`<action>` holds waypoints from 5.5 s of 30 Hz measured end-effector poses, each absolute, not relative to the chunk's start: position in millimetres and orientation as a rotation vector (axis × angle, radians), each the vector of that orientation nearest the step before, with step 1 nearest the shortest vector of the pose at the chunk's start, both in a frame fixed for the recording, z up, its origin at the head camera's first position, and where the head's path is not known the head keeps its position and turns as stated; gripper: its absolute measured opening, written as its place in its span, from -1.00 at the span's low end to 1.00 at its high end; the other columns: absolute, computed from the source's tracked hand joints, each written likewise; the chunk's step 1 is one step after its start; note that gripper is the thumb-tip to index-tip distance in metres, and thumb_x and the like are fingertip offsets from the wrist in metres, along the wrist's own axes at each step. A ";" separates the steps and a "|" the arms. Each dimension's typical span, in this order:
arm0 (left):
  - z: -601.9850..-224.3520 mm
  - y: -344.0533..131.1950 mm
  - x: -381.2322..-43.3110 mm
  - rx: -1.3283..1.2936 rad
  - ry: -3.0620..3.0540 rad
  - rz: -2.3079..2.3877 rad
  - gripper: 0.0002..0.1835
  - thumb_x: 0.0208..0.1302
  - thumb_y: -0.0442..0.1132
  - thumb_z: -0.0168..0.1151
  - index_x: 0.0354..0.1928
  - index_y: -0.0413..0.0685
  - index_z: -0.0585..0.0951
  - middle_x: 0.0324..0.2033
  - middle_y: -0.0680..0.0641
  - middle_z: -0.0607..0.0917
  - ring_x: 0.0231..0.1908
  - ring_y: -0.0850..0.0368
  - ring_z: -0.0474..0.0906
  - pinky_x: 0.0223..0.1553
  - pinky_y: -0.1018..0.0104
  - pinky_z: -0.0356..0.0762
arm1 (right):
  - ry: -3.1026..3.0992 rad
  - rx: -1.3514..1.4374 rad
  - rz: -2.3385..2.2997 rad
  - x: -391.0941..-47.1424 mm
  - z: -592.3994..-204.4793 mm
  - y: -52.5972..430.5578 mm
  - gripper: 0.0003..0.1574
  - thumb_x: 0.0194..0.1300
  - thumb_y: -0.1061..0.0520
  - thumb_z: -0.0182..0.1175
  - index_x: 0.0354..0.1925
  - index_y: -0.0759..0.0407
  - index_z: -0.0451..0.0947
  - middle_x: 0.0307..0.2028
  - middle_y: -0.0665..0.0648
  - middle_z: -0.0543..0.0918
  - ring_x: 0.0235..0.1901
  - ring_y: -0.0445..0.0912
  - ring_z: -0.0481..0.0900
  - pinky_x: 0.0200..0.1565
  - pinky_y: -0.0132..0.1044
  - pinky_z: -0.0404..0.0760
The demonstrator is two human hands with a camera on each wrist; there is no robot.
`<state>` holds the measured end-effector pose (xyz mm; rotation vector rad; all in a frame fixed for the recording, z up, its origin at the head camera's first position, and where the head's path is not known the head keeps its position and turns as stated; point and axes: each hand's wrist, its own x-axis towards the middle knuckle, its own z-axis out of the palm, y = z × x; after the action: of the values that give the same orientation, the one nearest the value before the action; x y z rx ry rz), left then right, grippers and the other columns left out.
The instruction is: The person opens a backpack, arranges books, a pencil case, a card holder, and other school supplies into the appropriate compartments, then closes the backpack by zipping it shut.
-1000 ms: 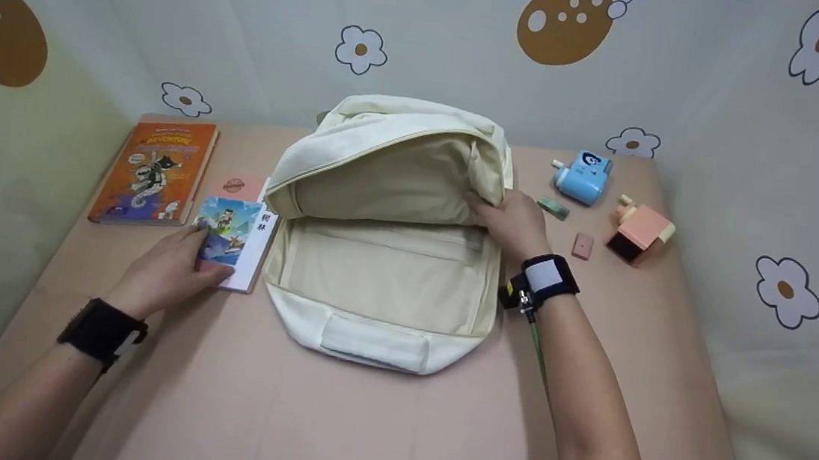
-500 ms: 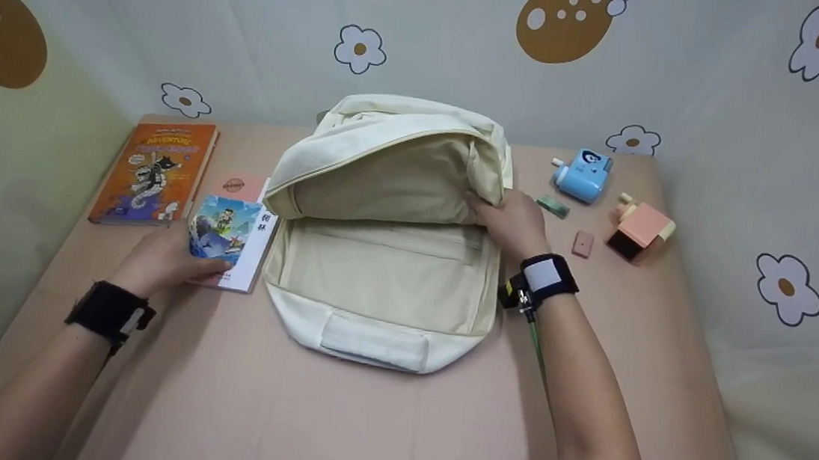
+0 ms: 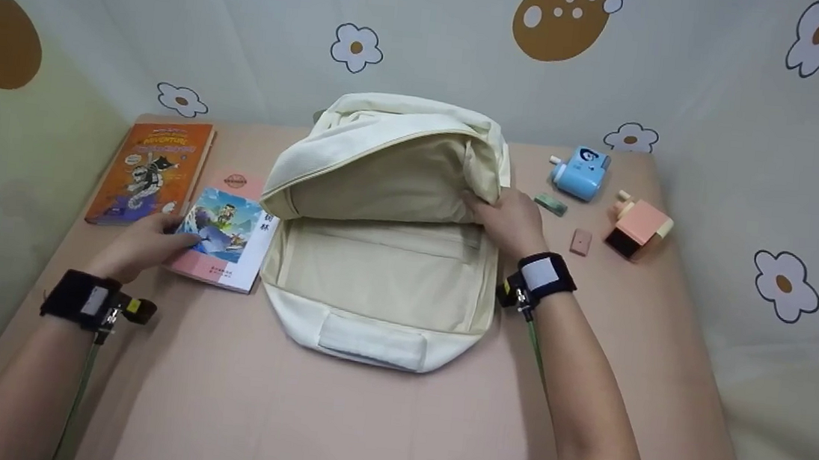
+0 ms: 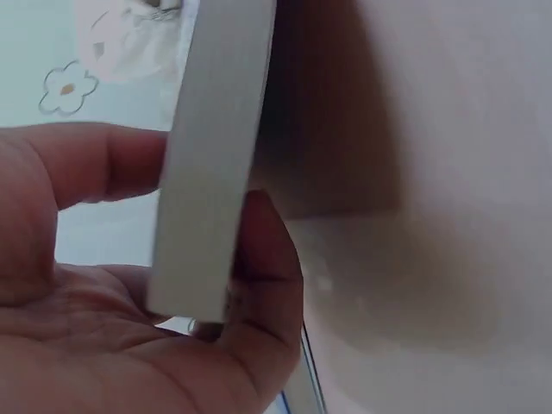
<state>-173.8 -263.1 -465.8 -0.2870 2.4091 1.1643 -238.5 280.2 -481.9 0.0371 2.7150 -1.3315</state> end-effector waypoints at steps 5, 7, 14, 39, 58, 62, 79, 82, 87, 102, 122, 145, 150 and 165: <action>-462.9 -263.5 -173.0 -0.313 2.276 1.433 -0.24 0.56 -0.19 0.05 0.57 -0.39 -0.05 0.39 -0.44 0.28 0.25 -0.20 0.44 0.20 0.12 0.54 | 2.705 0.042 -1.330 -239.0 -480.9 280.6 -0.04 0.19 -0.61 0.19 -0.15 0.27 0.62 -0.21 0.25 0.71 -0.20 0.12 0.66 -0.24 -0.23 0.59; -461.6 -263.3 -171.7 -0.314 2.228 1.530 -0.27 0.58 -0.23 0.01 0.58 -0.34 -0.07 0.37 -0.43 0.32 0.15 -0.12 0.53 0.04 0.25 0.63 | 2.703 0.040 -1.328 -238.9 -480.5 280.3 -0.05 0.20 -0.60 0.20 -0.15 0.28 0.61 -0.22 0.25 0.70 -0.20 0.12 0.65 -0.26 -0.24 0.58; -443.4 -265.7 -156.5 -0.252 2.234 1.706 -0.35 0.60 -0.28 -0.02 0.53 -0.35 -0.02 0.32 -0.44 0.40 0.10 -0.08 0.61 -0.02 0.25 0.67 | 2.712 0.030 -1.267 -240.6 -475.5 279.9 -0.03 0.23 -0.58 0.19 -0.12 0.32 0.59 -0.20 0.27 0.68 -0.19 0.09 0.63 -0.22 -0.20 0.57; -379.5 -199.0 -85.2 0.270 1.690 1.894 -0.41 0.55 -0.28 0.14 0.46 -0.21 0.13 0.17 -0.35 0.60 0.04 -0.23 0.68 -0.01 0.03 0.67 | 2.602 -0.030 -1.170 -253.1 -459.5 282.8 -0.01 0.29 -0.56 0.15 0.03 0.35 0.56 -0.09 0.28 0.64 -0.10 0.07 0.60 -0.11 -0.17 0.55; -448.8 -112.0 -128.4 -0.157 1.353 1.881 -0.54 0.56 -0.37 0.03 0.37 -0.44 0.27 0.17 -0.35 0.61 0.11 -0.11 0.66 0.10 0.16 0.61 | 2.557 -0.043 -1.212 -251.8 -446.6 281.9 0.00 0.27 -0.53 0.20 0.16 0.33 0.53 0.06 0.33 0.65 -0.01 0.11 0.63 -0.05 -0.13 0.57; -451.3 -102.5 -138.6 -0.257 1.339 1.898 -0.59 0.56 -0.37 0.03 0.32 -0.45 0.31 0.15 -0.37 0.61 0.11 -0.15 0.65 0.07 0.15 0.64 | 2.558 -0.040 -1.204 -251.7 -446.7 282.2 -0.01 0.26 -0.53 0.21 0.14 0.31 0.54 0.05 0.33 0.66 -0.02 0.12 0.64 -0.06 -0.12 0.59; -454.5 -101.5 -155.5 -0.283 1.157 1.970 -0.55 0.59 -0.37 -0.04 0.39 -0.47 0.26 0.20 -0.42 0.55 0.13 -0.20 0.63 0.11 0.13 0.61 | 2.567 -0.044 -1.230 -251.0 -447.3 281.9 -0.02 0.27 -0.50 0.25 0.10 0.36 0.54 -0.01 0.33 0.65 -0.06 0.09 0.63 -0.08 -0.17 0.58; -455.0 -96.9 -157.4 -0.314 1.168 1.992 -0.54 0.58 -0.39 -0.04 0.39 -0.49 0.25 0.22 -0.45 0.53 0.18 -0.24 0.59 0.09 0.15 0.62 | 2.557 -0.050 -1.225 -250.8 -445.9 282.1 0.00 0.27 -0.50 0.24 0.13 0.36 0.52 0.02 0.34 0.64 -0.02 0.11 0.63 -0.02 -0.12 0.56; -455.8 -79.4 -164.8 -0.352 1.249 2.011 -0.55 0.58 -0.42 -0.06 0.39 -0.51 0.25 0.22 -0.45 0.54 0.21 -0.25 0.56 0.05 0.14 0.65 | 2.545 -0.060 -1.243 -250.2 -446.0 284.6 -0.02 0.28 -0.49 0.24 0.13 0.37 0.51 0.03 0.35 0.64 -0.03 0.11 0.63 -0.02 -0.12 0.58; -465.1 -48.2 -202.6 -0.413 1.599 1.939 -0.61 0.47 -0.49 0.07 0.25 -0.54 0.35 0.07 -0.38 0.59 -0.03 -0.13 0.65 -0.05 0.21 0.69 | 2.521 -0.067 -1.263 -250.4 -444.0 282.9 0.00 0.30 -0.47 0.24 0.21 0.36 0.47 0.09 0.35 0.61 0.05 0.12 0.59 0.06 -0.05 0.52; -456.0 -54.0 -195.8 -0.213 1.502 2.126 -0.64 0.35 -0.66 -0.12 0.17 -0.61 0.35 0.20 -0.34 0.44 0.23 -0.14 0.43 0.33 0.15 0.40 | 2.548 -0.040 -1.209 -247.9 -441.5 282.7 -0.01 0.26 -0.52 0.24 0.14 0.32 0.51 0.03 0.33 0.64 -0.03 0.12 0.60 -0.03 -0.08 0.54; -416.7 -182.5 -173.3 0.104 2.132 1.721 -0.66 0.59 -0.26 0.01 0.17 -0.40 0.55 0.07 -0.35 0.66 0.04 -0.11 0.66 0.20 0.01 0.55 | 2.562 -0.061 -1.209 -249.9 -444.2 283.6 0.05 0.24 -0.53 0.24 0.18 0.36 0.51 0.09 0.37 0.63 0.05 0.15 0.60 0.07 -0.03 0.54; -421.4 -227.9 -198.6 0.046 2.549 1.341 -0.52 0.63 -0.18 -0.10 0.39 -0.35 0.41 0.30 -0.33 0.51 0.30 -0.21 0.44 0.35 -0.05 0.36 | 2.563 -0.060 -1.204 -249.7 -443.2 284.3 0.01 0.26 -0.52 0.23 0.15 0.35 0.53 0.05 0.35 0.65 0.01 0.13 0.61 0.00 -0.09 0.55; -483.6 -297.7 -235.5 -0.237 2.788 0.464 0.02 0.48 0.11 0.00 0.44 -0.71 -0.17 0.44 -0.69 -0.16 0.46 -0.60 -0.24 0.47 -0.32 -0.18 | 2.552 -0.043 -1.191 -247.0 -444.2 278.2 0.03 0.25 -0.54 0.23 0.12 0.37 0.52 0.05 0.35 0.63 0.01 0.12 0.60 0.04 -0.04 0.53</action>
<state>-235.5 -297.7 -483.6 -0.2369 2.7877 0.4639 -247.0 278.2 -444.2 -0.0433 2.5524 -1.1910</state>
